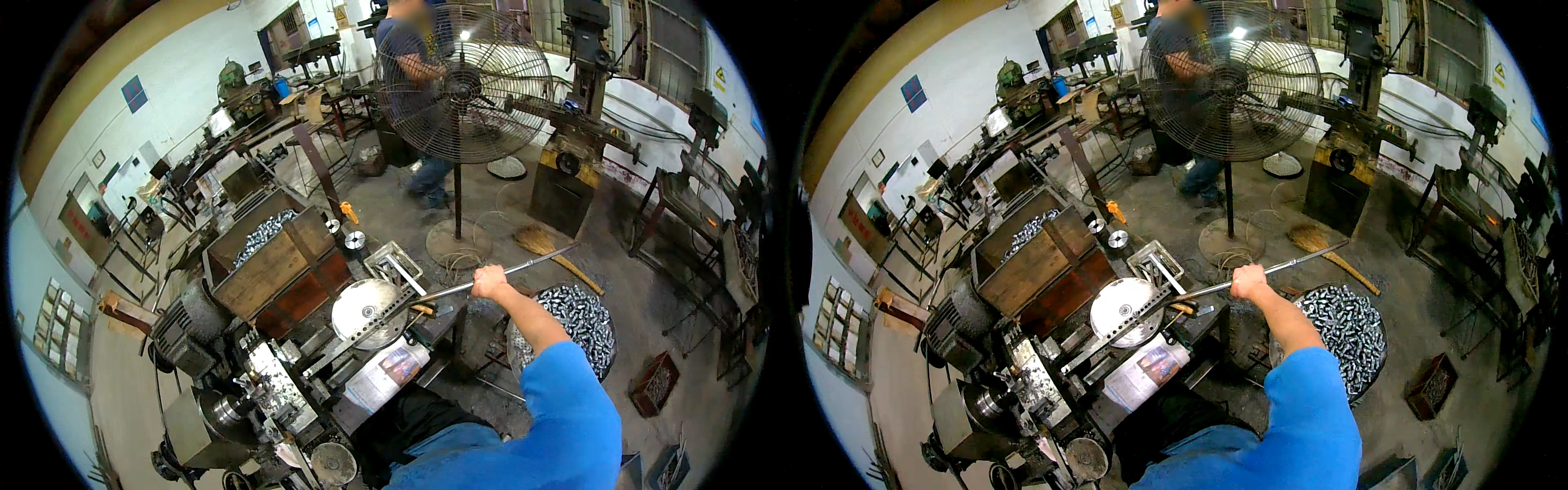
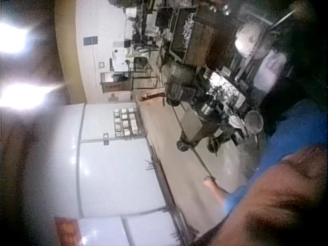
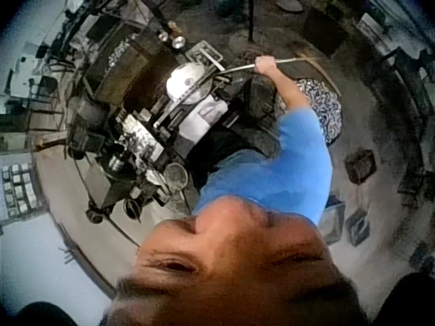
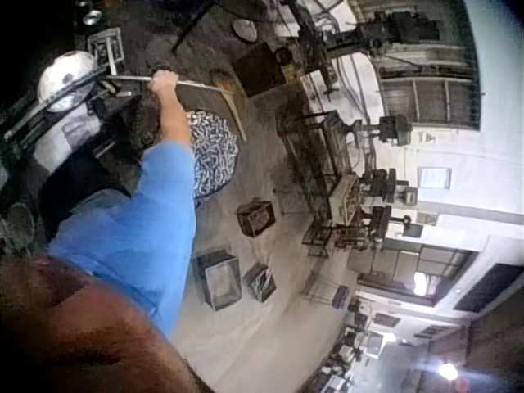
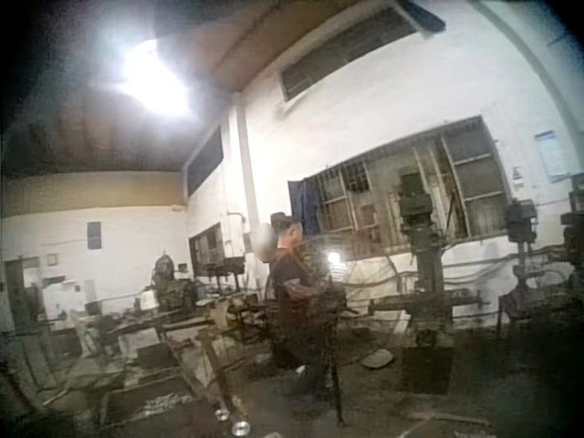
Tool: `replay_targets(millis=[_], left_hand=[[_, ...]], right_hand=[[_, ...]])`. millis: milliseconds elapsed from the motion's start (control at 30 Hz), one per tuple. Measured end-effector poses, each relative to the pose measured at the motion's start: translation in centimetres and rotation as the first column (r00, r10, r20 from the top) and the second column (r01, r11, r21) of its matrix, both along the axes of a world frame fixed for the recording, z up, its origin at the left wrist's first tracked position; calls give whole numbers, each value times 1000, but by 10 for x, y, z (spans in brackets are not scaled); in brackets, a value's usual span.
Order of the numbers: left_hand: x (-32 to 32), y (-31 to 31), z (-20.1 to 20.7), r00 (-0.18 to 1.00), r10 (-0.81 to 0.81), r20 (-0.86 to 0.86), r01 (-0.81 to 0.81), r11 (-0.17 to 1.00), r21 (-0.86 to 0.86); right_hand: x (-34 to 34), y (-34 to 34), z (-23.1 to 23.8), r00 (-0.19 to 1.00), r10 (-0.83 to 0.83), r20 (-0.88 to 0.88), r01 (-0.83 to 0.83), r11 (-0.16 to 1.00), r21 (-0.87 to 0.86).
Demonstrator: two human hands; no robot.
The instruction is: The person operates a lathe by placing a metal part into the chuck, tightening it, engaging the cutting tool using hand levers, and then removing the finished part and placing it into a container.
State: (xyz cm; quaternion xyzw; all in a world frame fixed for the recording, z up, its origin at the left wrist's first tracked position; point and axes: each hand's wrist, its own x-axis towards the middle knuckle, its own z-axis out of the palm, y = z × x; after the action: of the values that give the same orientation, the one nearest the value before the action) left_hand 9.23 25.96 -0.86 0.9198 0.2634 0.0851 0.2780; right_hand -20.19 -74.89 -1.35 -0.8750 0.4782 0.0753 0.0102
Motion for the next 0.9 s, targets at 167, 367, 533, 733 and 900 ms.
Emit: replay_targets(millis=[167, 367, 533, 733, 900], left_hand=[[-4, -6, 4, 1000, 12, 2, -12, 999, -42], [0, 0, 5, 994, -71, -85, 79, 992, 99], [1, -6, 0, 998, 25, 50, -19, 994, -111], [2, 0, 2, 995, -87, -44, 92, 986, 142], [-4, 4, 2, 996, -84, -42, 86, 995, 50]], right_hand=[[0, -1, -3, 1000, -21, 10, 21, 1000, 5], [-1, 2, 2, 999, -29, 39, 28, 999, 20], [-1, 4, 4, 998, -42, 54, 42, 999, 6], [-1, 6, 8, 997, -44, 56, 42, 998, 37], [0, 9, 12, 998, -41, 38, 39, 998, 56]])
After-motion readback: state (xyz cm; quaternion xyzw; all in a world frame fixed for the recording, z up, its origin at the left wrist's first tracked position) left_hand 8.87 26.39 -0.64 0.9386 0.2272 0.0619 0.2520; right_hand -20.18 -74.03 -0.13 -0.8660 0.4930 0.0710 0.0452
